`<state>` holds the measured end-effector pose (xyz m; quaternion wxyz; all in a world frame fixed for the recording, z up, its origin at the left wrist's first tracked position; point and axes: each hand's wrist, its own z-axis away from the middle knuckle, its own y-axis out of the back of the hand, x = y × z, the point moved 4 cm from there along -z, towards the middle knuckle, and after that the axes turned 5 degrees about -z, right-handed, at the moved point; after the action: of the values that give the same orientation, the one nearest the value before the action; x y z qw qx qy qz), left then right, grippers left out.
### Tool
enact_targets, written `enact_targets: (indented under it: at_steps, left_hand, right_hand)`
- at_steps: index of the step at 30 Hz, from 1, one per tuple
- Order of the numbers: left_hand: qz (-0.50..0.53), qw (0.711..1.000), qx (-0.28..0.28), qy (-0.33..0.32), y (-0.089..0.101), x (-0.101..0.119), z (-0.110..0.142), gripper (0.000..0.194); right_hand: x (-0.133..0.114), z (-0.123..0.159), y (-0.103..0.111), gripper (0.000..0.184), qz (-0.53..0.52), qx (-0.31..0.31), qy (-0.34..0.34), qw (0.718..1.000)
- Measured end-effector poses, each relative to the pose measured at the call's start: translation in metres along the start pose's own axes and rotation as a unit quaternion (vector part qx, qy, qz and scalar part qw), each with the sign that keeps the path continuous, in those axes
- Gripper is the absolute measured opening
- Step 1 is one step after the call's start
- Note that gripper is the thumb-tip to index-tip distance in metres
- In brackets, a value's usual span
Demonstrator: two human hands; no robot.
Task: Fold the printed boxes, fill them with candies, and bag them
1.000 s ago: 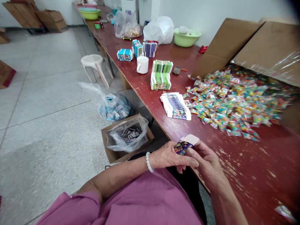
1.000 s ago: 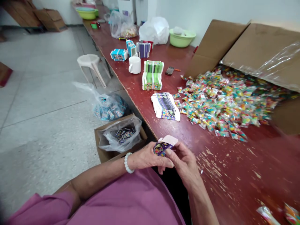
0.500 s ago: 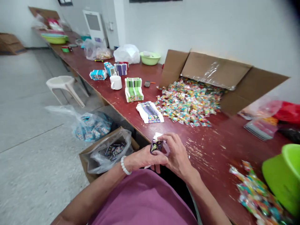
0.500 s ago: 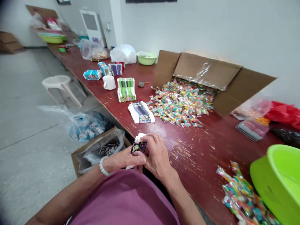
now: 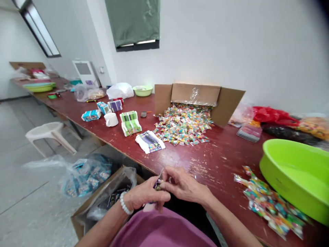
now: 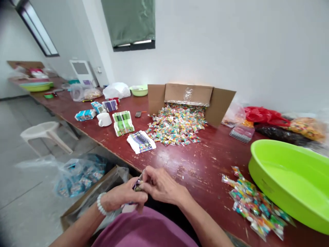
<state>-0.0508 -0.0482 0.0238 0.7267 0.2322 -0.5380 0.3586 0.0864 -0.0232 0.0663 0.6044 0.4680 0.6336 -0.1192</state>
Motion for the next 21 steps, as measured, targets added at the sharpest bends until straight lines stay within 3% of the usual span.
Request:
enact_targets:
  at_steps: [3, 6, 8, 10, 12, 16, 19, 21]
  left_hand:
    - [-0.042, 0.997, 0.067, 0.004, 0.001, 0.01, -0.003, 0.026]
    - [-0.054, 0.984, 0.166, -0.026, 0.003, 0.025, -0.008, 0.027]
    - [-0.029, 0.982, 0.187, -0.03, 0.001, 0.033, -0.013, 0.03]
    - [-0.007, 0.983, 0.18, -0.041, 0.0, 0.037, -0.018, 0.034]
    - [-0.022, 0.982, 0.177, -0.068, 0.001, 0.04, -0.02, 0.035]
    - [-0.069, 0.964, 0.224, -0.13, 0.011, 0.037, -0.023, 0.035]
    - [0.008, 0.951, 0.261, -0.166, 0.014, 0.033, -0.025, 0.056]
    - [0.056, 0.934, 0.292, -0.198, 0.014, 0.035, -0.025, 0.073]
  right_hand:
    - [-0.002, -0.001, 0.001, 0.013, -0.061, 0.022, 0.0, 0.998]
    - [0.0, -0.003, 0.009, 0.011, -0.032, 0.188, 0.006, 0.982]
    - [0.004, -0.003, 0.014, 0.015, -0.031, 0.272, 0.003, 0.962]
    - [0.012, -0.004, 0.016, 0.014, -0.079, 0.284, -0.021, 0.955]
    - [0.02, -0.003, 0.021, 0.027, -0.114, 0.287, -0.053, 0.95]
    - [0.026, 0.0, 0.037, 0.028, -0.098, 0.325, -0.07, 0.938]
    - [0.028, -0.004, 0.035, 0.022, -0.172, 0.328, -0.059, 0.927]
    - [0.029, -0.008, 0.028, 0.039, -0.259, 0.335, -0.046, 0.905]
